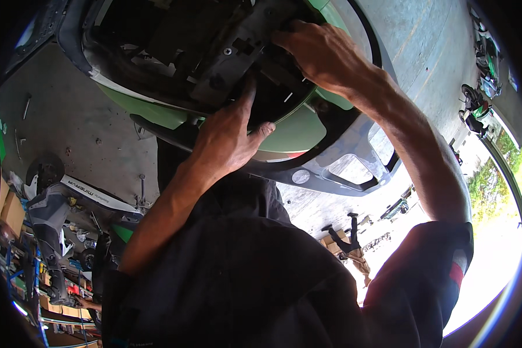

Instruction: The person removes the seat and inner storage compartment of a green electric scooter, reaches into the frame to disconnect wiring components, and uses a screwdriver to unfasten a control unit before lifting it out of the vehicle.

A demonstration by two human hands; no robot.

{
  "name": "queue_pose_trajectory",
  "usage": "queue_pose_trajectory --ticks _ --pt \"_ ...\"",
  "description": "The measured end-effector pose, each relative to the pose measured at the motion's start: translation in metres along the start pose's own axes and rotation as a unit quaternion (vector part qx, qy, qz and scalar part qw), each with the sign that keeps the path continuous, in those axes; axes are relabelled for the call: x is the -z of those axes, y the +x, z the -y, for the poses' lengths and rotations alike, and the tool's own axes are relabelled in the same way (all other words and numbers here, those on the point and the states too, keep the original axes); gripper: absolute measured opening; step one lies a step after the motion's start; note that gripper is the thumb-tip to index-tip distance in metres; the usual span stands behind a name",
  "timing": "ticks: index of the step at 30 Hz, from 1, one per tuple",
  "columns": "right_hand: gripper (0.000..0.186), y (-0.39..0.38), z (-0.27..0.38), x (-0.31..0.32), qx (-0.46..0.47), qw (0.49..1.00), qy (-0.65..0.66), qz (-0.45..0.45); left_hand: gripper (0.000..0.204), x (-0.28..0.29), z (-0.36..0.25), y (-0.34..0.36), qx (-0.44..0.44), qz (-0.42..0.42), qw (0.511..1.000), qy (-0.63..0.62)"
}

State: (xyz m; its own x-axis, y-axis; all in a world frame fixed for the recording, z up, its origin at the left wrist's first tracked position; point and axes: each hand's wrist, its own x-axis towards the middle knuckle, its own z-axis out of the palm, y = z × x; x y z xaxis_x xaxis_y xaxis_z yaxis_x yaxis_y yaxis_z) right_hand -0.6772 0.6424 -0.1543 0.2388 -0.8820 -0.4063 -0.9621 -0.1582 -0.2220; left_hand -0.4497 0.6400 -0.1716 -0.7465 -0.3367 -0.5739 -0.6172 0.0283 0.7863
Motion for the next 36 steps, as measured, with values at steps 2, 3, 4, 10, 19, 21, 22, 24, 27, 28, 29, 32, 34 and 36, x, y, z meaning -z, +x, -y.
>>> queue_pose_trajectory --ticks 2,3,4,10,19,21,22,24,27,28,29,32,34,36 --pt "0.030 0.000 0.000 -0.001 0.007 1.000 -0.004 -0.009 0.082 0.000 0.000 0.000 -0.005 -0.009 1.000 0.008" --pt "0.029 -0.001 0.001 -0.002 0.006 1.000 -0.006 -0.010 0.082 0.000 0.000 0.000 -0.009 -0.011 1.000 0.014" --pt "0.029 -0.001 0.001 -0.002 0.006 1.000 -0.006 -0.011 0.082 0.000 0.000 0.000 -0.008 -0.010 1.000 0.013" --pt "0.032 0.000 0.003 -0.006 0.007 1.000 -0.004 -0.013 0.082 -0.001 0.001 0.000 -0.009 -0.017 1.000 0.011" --pt "0.009 0.003 -0.004 -0.011 -0.037 0.999 0.005 -0.034 0.084 -0.006 0.005 -0.003 -0.015 -0.035 0.999 0.037" --pt "0.008 0.004 -0.008 -0.017 -0.050 0.999 -0.006 -0.010 0.081 -0.008 0.006 -0.003 -0.047 -0.073 0.995 0.040" --pt "0.008 0.004 -0.009 -0.021 -0.042 0.998 0.026 -0.029 0.083 -0.009 0.006 -0.002 -0.030 -0.049 0.998 0.039" --pt "0.008 0.005 -0.011 -0.025 -0.054 0.998 0.023 -0.014 0.083 -0.009 0.006 -0.002 -0.018 -0.031 0.998 0.044" --pt "0.008 0.009 -0.006 -0.020 -0.066 0.998 0.007 -0.006 0.081 -0.009 0.005 -0.002 -0.038 -0.064 0.996 0.053" --pt "0.007 0.010 -0.001 -0.015 -0.096 0.995 -0.002 0.032 0.079 -0.010 0.004 -0.003 -0.045 -0.087 0.994 0.051" --pt "0.007 0.010 0.003 -0.009 -0.069 0.998 -0.001 0.005 0.079 -0.011 0.004 -0.004 -0.058 -0.104 0.991 0.052" --pt "0.009 0.000 0.024 0.012 -0.122 0.989 0.081 -0.023 0.078 -0.013 0.005 -0.006 -0.039 -0.093 0.995 0.008" --pt "0.012 -0.012 0.031 0.026 -0.134 0.976 0.154 -0.082 0.075 -0.015 0.005 -0.007 -0.034 -0.094 0.995 0.012" --pt "0.014 -0.032 0.034 0.040 -0.217 0.947 0.203 -0.121 0.074 -0.015 0.006 -0.009 -0.042 -0.097 0.994 -0.005"
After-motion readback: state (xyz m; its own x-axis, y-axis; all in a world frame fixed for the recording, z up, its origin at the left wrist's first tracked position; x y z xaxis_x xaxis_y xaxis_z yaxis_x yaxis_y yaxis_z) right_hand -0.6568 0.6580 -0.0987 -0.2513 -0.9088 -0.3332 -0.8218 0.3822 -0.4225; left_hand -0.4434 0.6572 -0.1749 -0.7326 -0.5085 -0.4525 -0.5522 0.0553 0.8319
